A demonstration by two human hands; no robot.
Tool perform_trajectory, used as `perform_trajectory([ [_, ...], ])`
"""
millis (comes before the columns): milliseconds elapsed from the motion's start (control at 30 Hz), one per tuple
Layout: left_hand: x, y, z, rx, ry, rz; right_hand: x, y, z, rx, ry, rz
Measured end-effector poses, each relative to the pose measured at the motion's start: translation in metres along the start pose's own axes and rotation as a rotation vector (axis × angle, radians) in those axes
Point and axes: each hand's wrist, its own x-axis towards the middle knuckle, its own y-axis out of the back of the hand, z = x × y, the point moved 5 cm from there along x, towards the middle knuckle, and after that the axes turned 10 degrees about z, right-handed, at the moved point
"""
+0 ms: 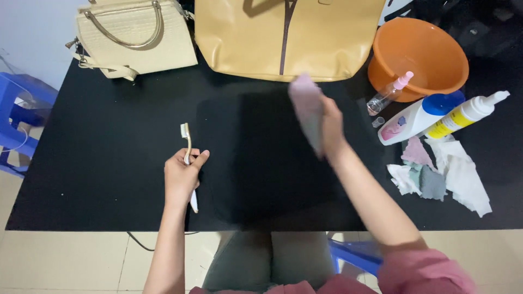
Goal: The person is cleaning a black leather item by applying a cleaning agent with a toothbrush and then wiping it with a cloth.
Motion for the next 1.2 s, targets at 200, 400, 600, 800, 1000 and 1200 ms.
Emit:
perform_trajectory([
  [200, 0.016, 0.002, 0.035, -0.066, -0.105, 0.076, -0.059, -0.150, 0.048, -0.256, -0.196, -0.366],
  [400, 0.082, -0.027, 0.016, -0.006, -0.131, 0.061, -0.077, -0.235, 0.109, -0.663, 0.801, -0.812],
  [600, 0.123, -0.038, -0.046, 0.039, -0.130, 0.018, -0.106, -0.226, 0.101, -1.175, 1.112, -0.704],
  [800, 0.095, -0.032, -0.009, 0.004, -0.099, -0.009, -0.099, -0.207, 0.083, -1.176, 1.146, -0.720],
  [1000, 0.104, -0.035, -0.023, 0.017, -0.131, -0.023, -0.059, -0.173, 0.062, -1.137, 1.069, -0.690],
  [1200, 0.080, -0.029, 0.010, -0.005, -0.015, -0.036, -0.020, -0.122, 0.036, -1.297, 0.995, -0.640],
])
